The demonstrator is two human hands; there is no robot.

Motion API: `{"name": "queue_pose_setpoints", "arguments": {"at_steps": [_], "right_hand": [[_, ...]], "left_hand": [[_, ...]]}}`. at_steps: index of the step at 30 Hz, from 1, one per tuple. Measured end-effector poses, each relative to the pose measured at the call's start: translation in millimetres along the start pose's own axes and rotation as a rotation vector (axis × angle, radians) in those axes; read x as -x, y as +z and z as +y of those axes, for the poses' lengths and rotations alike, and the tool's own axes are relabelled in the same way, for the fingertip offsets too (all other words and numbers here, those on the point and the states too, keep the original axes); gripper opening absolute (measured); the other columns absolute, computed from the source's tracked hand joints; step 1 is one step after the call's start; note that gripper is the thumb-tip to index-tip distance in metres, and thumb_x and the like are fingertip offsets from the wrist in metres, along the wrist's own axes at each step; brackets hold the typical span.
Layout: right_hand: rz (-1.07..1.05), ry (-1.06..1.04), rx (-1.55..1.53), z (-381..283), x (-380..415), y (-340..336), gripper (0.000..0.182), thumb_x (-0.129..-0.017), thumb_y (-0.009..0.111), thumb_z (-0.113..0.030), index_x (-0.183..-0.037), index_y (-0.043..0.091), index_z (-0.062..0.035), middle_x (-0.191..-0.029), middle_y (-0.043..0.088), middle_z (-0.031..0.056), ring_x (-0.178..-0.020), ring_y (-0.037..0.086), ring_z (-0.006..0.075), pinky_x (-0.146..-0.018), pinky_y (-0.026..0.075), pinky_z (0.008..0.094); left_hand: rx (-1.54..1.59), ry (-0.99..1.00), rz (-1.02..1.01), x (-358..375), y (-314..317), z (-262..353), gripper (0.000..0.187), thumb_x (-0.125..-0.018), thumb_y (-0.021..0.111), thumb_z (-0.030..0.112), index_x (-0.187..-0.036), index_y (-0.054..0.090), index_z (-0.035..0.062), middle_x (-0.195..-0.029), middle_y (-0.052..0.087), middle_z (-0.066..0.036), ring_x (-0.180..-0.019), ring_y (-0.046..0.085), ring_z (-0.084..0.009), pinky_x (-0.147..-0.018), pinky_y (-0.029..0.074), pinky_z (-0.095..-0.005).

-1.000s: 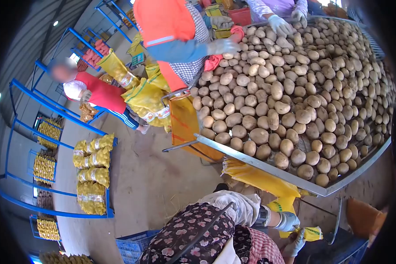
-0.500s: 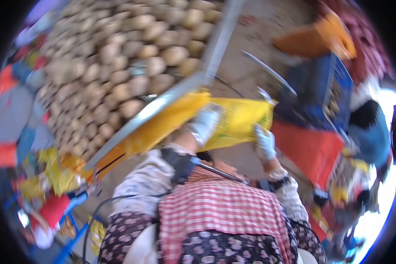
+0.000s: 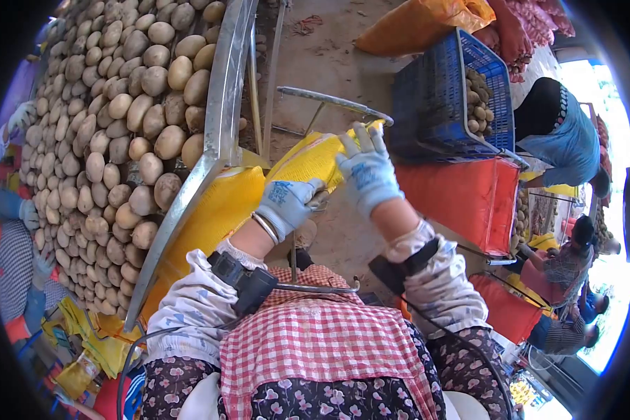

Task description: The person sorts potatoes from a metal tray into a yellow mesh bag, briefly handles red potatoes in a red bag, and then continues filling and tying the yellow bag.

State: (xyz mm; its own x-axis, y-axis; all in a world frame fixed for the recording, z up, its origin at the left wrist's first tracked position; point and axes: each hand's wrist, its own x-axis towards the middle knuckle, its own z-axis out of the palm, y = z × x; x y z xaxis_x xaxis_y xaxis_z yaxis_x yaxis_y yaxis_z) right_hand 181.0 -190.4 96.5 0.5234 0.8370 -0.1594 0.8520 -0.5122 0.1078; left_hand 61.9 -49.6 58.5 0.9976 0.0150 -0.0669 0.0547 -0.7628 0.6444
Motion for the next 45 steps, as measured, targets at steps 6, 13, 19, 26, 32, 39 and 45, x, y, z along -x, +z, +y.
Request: {"name": "queue_pose_setpoints", "arguments": {"at_steps": [6, 13, 19, 26, 32, 39, 45], "right_hand": [[-0.647, 0.042, -0.328, 31, 8, 11, 0.034, -0.088, 0.055, -0.035, -0.109, 0.069, -0.0124, -0.109, 0.067, 0.0128, -0.113, 0.058, 0.0277, -0.104, 0.035, 0.0422], [-0.406, 0.329, -1.145, 52, 59, 70, 0.032, -0.090, 0.060, -0.029, -0.111, 0.066, -0.0060, -0.094, 0.071, 0.0122, -0.082, 0.065, 0.0225, -0.076, 0.050, 0.0309], [-0.344, 0.475, -1.437, 67, 80, 91, 0.037, -0.089, 0.063, -0.027, -0.120, 0.063, -0.0073, -0.102, 0.070, 0.0139, -0.087, 0.064, 0.0173, -0.082, 0.049, 0.0284], [0.018, 0.175, -1.405, 31, 32, 21, 0.063, -0.085, 0.067, -0.036, -0.134, 0.047, -0.0005, -0.129, 0.055, 0.0175, -0.122, 0.050, 0.0263, -0.101, 0.040, 0.0350], [-0.338, 0.221, -0.972, 15, 13, 32, 0.043, -0.086, 0.059, -0.034, -0.121, 0.060, -0.0084, -0.118, 0.061, 0.0195, -0.111, 0.057, 0.0341, -0.096, 0.044, 0.0374], [0.145, 0.375, -1.034, 47, 50, 90, 0.030, -0.082, 0.056, -0.006, -0.111, 0.065, -0.0067, -0.103, 0.068, 0.0140, -0.093, 0.066, 0.0280, -0.085, 0.051, 0.0334], [0.226, 0.622, -1.727, 63, 36, 85, 0.018, -0.088, 0.051, 0.001, -0.099, 0.064, 0.0000, -0.088, 0.064, 0.0018, -0.078, 0.058, 0.0067, -0.070, 0.049, 0.0224]], "left_hand": [[0.118, 0.103, 0.139, -2, -6, -14, 0.022, -0.088, 0.062, 0.028, -0.098, 0.068, 0.0100, -0.083, 0.069, -0.014, -0.073, 0.067, -0.0310, -0.067, 0.054, -0.0388], [-0.371, -0.243, -0.331, -17, -24, -29, 0.017, -0.082, 0.066, 0.014, -0.098, 0.068, 0.0092, -0.100, 0.064, -0.013, -0.097, 0.060, -0.0348, -0.086, 0.048, -0.0402], [0.656, -0.405, -0.053, -15, -7, -51, 0.016, -0.092, 0.061, 0.017, -0.101, 0.065, 0.0045, -0.091, 0.065, -0.008, -0.082, 0.059, -0.0167, -0.079, 0.048, -0.0272], [0.286, -0.198, -0.054, -22, -14, -8, 0.020, -0.092, 0.061, 0.018, -0.107, 0.066, 0.0058, -0.095, 0.069, -0.013, -0.084, 0.067, -0.0202, -0.075, 0.051, -0.0302], [0.246, -0.076, 0.166, -21, -11, -16, 0.016, -0.087, 0.063, 0.012, -0.099, 0.068, 0.0035, -0.094, 0.068, -0.016, -0.088, 0.066, -0.0306, -0.077, 0.052, -0.0353], [-0.138, -0.267, 0.197, -45, -34, -29, 0.018, -0.088, 0.061, 0.020, -0.097, 0.068, 0.0062, -0.093, 0.068, -0.014, -0.088, 0.064, -0.0326, -0.078, 0.051, -0.0403], [0.021, -0.381, 0.584, -83, -30, -45, 0.037, -0.088, 0.057, 0.006, -0.125, 0.055, 0.0084, -0.115, 0.064, -0.018, -0.104, 0.061, -0.0352, -0.092, 0.046, -0.0421]]}}
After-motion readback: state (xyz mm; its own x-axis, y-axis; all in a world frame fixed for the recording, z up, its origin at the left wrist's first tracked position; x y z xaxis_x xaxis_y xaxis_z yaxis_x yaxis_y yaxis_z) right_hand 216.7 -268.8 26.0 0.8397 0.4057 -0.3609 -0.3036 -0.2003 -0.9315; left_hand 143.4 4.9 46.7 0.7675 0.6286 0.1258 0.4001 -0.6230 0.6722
